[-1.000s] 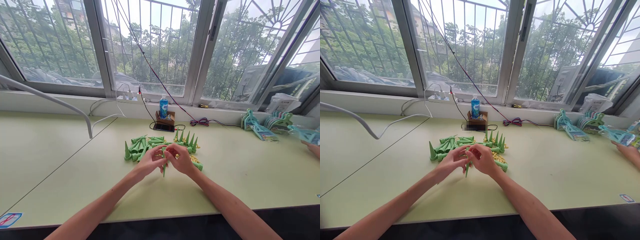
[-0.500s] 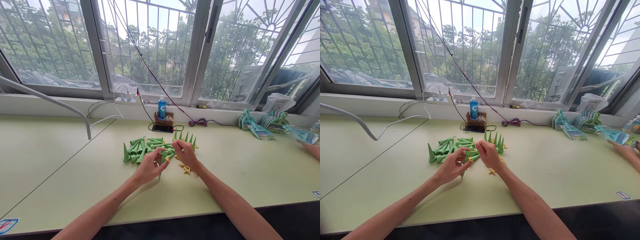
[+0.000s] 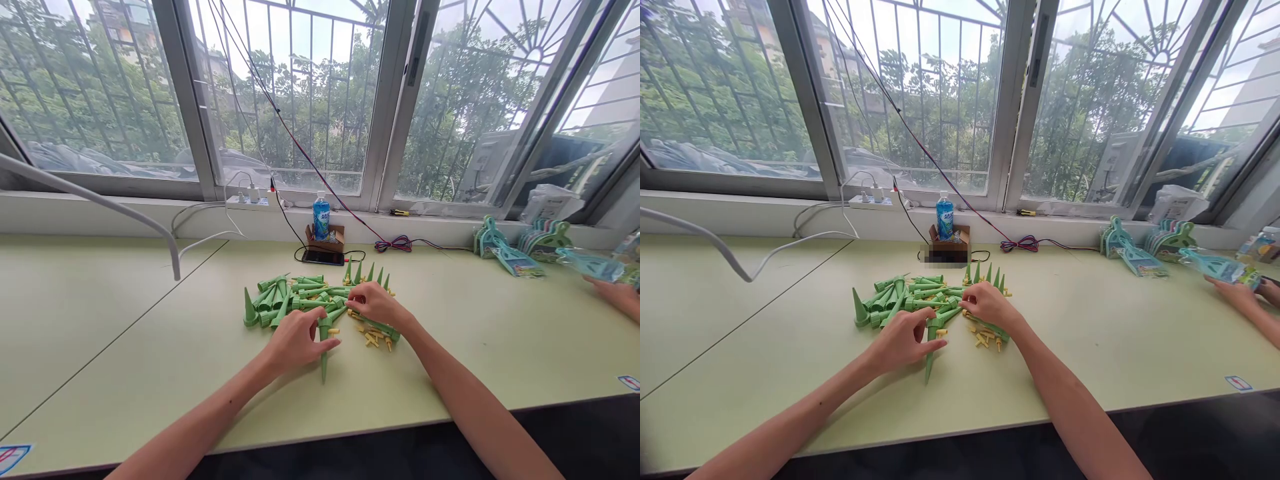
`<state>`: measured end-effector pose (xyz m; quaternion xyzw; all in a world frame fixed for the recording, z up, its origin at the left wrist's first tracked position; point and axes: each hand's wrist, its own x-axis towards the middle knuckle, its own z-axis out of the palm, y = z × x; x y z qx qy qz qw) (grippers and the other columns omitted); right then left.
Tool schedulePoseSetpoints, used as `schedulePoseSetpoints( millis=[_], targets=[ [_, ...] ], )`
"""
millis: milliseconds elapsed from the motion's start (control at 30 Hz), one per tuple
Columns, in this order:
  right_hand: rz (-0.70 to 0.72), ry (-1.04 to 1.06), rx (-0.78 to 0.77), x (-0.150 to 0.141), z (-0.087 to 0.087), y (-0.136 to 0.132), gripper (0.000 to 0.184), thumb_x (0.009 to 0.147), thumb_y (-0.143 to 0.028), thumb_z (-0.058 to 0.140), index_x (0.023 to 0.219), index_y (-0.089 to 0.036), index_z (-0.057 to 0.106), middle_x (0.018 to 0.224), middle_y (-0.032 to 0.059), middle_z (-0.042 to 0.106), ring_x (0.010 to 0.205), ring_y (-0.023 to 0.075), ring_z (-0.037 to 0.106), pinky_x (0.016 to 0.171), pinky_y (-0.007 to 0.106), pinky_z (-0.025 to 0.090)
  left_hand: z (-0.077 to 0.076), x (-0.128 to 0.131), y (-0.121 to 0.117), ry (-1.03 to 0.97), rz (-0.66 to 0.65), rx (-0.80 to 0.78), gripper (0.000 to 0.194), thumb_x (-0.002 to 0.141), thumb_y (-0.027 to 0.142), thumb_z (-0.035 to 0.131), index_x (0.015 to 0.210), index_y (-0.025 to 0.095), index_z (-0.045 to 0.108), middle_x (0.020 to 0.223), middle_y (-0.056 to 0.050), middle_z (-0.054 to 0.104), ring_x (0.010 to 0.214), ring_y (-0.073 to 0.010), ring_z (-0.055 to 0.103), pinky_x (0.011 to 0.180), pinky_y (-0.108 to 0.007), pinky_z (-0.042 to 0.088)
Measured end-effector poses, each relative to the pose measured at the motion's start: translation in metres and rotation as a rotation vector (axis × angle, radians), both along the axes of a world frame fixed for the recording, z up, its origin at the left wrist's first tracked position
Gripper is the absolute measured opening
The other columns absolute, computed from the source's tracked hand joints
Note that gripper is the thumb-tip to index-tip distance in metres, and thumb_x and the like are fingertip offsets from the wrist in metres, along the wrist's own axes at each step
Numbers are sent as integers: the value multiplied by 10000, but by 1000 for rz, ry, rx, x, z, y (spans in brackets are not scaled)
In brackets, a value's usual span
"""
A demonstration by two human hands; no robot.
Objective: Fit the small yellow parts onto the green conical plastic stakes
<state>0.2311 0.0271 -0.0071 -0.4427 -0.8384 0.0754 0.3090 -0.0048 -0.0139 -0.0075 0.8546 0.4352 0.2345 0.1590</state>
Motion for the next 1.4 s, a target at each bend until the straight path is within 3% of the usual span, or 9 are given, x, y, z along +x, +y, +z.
schedulePoseSetpoints(
  millis=[167,433,600,833,1000,1167,1400],
  targets=[
    [-45,-110,17,1,3,-1,114,798,-228,722,698,-176,731,579,-32,523,556,97,437,544,226,286,3,1,-1,68,4,66,389,711,558,704,781,196,578,515,48,504,480,-121,419,538,-256,244],
    [-96,-247,-27,-5,3,-7,55,784,-216,742,735,-192,746,677,13,627,638,135,531,590,245,318,2,-4,1,197,54,234,357,751,533,615,672,203,503,495,23,471,483,-150,438,535,-277,200],
    [-143,-350,-105,-8,5,-10,90,829,-234,683,817,-184,756,770,40,685,700,152,582,609,251,338,4,-6,1,304,132,294,284,773,485,580,716,209,542,510,2,523,509,-192,524,527,-281,205],
    [-182,-412,-131,-12,6,-13,128,848,-240,635,818,-189,748,808,61,713,725,179,615,594,259,345,3,-5,4,386,186,257,323,786,529,590,806,207,615,644,-46,658,629,-259,636,542,-293,255],
    [-189,-417,-138,-13,7,-15,140,845,-229,628,798,-192,754,810,68,721,749,194,631,608,267,370,2,-5,7,354,179,242,419,773,588,631,963,215,647,678,-34,684,658,-264,656,554,-291,289],
    [-185,-423,-130,-15,6,-14,142,842,-205,628,760,-192,743,791,73,714,743,201,632,606,267,378,-2,-6,7,295,160,267,477,786,650,613,982,216,646,628,-16,658,638,-247,648,548,-279,282],
    [-129,-199,-14,-18,7,-16,130,875,-193,600,760,-166,656,665,25,626,608,140,536,588,245,348,1,-2,5,32,169,250,249,927,422,527,876,203,635,576,22,591,545,-154,567,565,-255,339]
  ],
)
